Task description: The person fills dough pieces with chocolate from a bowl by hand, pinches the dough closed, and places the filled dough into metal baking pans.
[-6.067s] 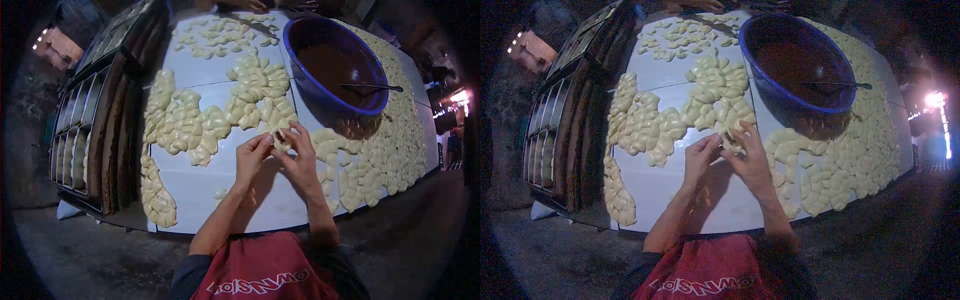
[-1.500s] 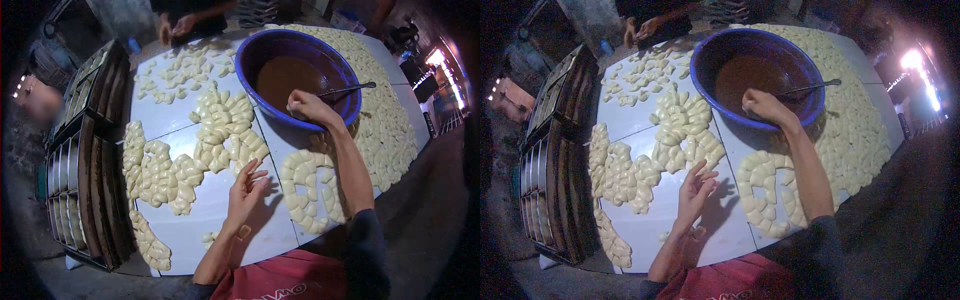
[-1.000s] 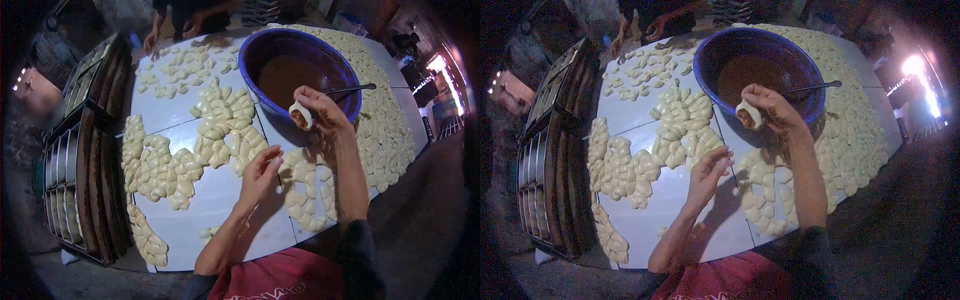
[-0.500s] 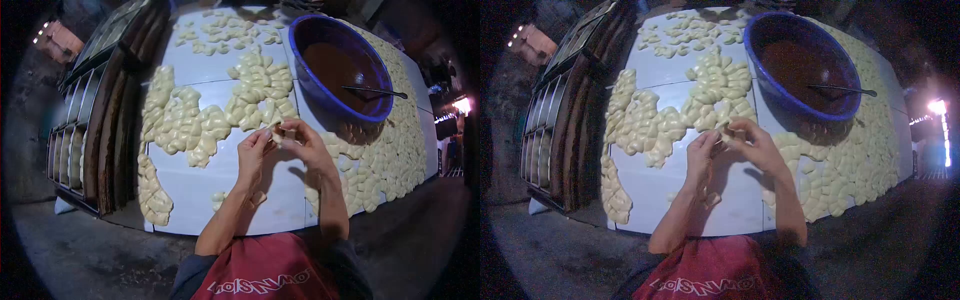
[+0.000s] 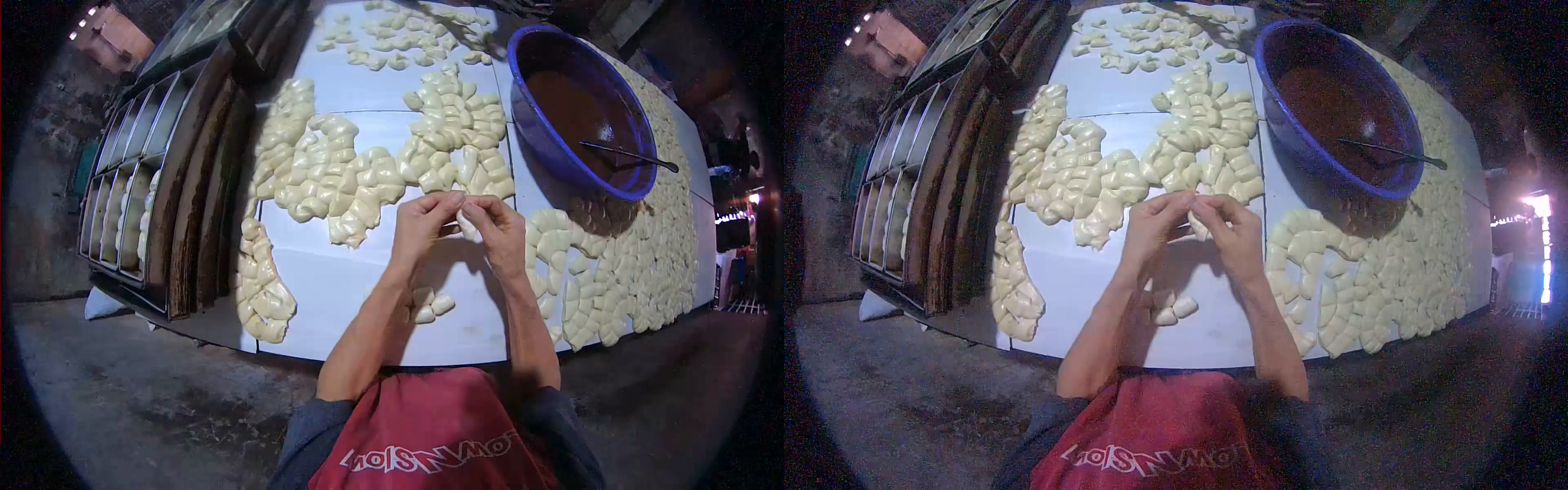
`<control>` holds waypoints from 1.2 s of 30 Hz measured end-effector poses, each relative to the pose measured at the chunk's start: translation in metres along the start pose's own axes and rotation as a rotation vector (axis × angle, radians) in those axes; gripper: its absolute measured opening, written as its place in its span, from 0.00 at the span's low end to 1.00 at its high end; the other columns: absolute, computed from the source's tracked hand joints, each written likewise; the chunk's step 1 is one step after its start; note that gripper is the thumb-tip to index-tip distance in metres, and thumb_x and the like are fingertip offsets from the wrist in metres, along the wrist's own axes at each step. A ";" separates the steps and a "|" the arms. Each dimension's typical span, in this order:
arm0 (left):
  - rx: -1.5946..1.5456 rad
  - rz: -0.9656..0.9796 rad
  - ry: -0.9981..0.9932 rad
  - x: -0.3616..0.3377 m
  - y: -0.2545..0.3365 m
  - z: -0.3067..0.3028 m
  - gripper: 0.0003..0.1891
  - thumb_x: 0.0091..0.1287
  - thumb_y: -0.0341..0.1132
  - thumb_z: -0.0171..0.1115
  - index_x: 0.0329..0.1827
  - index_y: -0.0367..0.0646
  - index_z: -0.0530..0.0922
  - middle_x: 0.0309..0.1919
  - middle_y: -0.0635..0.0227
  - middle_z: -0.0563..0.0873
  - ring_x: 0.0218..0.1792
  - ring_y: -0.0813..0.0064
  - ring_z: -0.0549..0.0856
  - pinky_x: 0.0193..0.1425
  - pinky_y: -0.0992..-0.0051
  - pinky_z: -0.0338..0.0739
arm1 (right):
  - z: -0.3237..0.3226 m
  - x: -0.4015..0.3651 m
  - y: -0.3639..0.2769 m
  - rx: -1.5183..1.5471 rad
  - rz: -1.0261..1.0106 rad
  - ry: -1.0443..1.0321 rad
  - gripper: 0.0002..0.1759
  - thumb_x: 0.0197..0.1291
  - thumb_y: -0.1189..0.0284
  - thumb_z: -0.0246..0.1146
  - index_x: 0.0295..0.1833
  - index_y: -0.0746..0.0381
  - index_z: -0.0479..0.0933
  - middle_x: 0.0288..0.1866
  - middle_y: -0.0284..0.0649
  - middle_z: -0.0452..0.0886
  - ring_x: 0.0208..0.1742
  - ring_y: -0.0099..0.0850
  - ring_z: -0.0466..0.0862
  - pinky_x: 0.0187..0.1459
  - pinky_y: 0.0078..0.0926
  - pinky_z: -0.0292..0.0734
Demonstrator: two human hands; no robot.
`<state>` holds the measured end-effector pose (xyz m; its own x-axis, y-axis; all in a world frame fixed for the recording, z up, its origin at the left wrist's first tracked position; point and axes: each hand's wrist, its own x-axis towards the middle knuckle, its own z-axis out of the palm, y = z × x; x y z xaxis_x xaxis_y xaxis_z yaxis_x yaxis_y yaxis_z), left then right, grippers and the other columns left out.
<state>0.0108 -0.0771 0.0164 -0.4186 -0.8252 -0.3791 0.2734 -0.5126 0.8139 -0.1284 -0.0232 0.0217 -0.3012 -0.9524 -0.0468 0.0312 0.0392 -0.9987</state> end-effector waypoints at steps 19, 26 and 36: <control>0.280 0.289 -0.146 -0.031 0.007 -0.013 0.14 0.73 0.31 0.63 0.57 0.33 0.84 0.42 0.64 0.90 0.41 0.79 0.87 0.49 0.75 0.85 | 0.032 -0.014 0.028 -0.391 -0.762 0.307 0.11 0.68 0.77 0.66 0.53 0.61 0.76 0.46 0.43 0.83 0.44 0.34 0.84 0.45 0.31 0.81; 0.242 0.244 -0.136 -0.049 0.005 -0.013 0.17 0.73 0.36 0.65 0.57 0.31 0.83 0.45 0.63 0.90 0.47 0.76 0.87 0.55 0.72 0.83 | 0.025 -0.020 0.024 -0.348 -0.560 0.204 0.08 0.66 0.70 0.69 0.42 0.64 0.80 0.35 0.39 0.83 0.31 0.33 0.82 0.32 0.30 0.77; 0.572 0.080 -0.011 -0.085 -0.001 -0.044 0.30 0.72 0.47 0.65 0.73 0.42 0.72 0.50 0.61 0.87 0.46 0.70 0.85 0.52 0.72 0.79 | 0.001 -0.073 -0.012 -0.431 -0.151 -0.220 0.14 0.63 0.75 0.66 0.53 0.67 0.82 0.49 0.49 0.85 0.48 0.38 0.86 0.51 0.32 0.81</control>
<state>0.0839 -0.0171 0.0283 -0.4261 -0.8520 -0.3042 -0.2060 -0.2361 0.9496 -0.1059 0.0458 0.0374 -0.0622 -0.9964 0.0568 -0.4072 -0.0266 -0.9129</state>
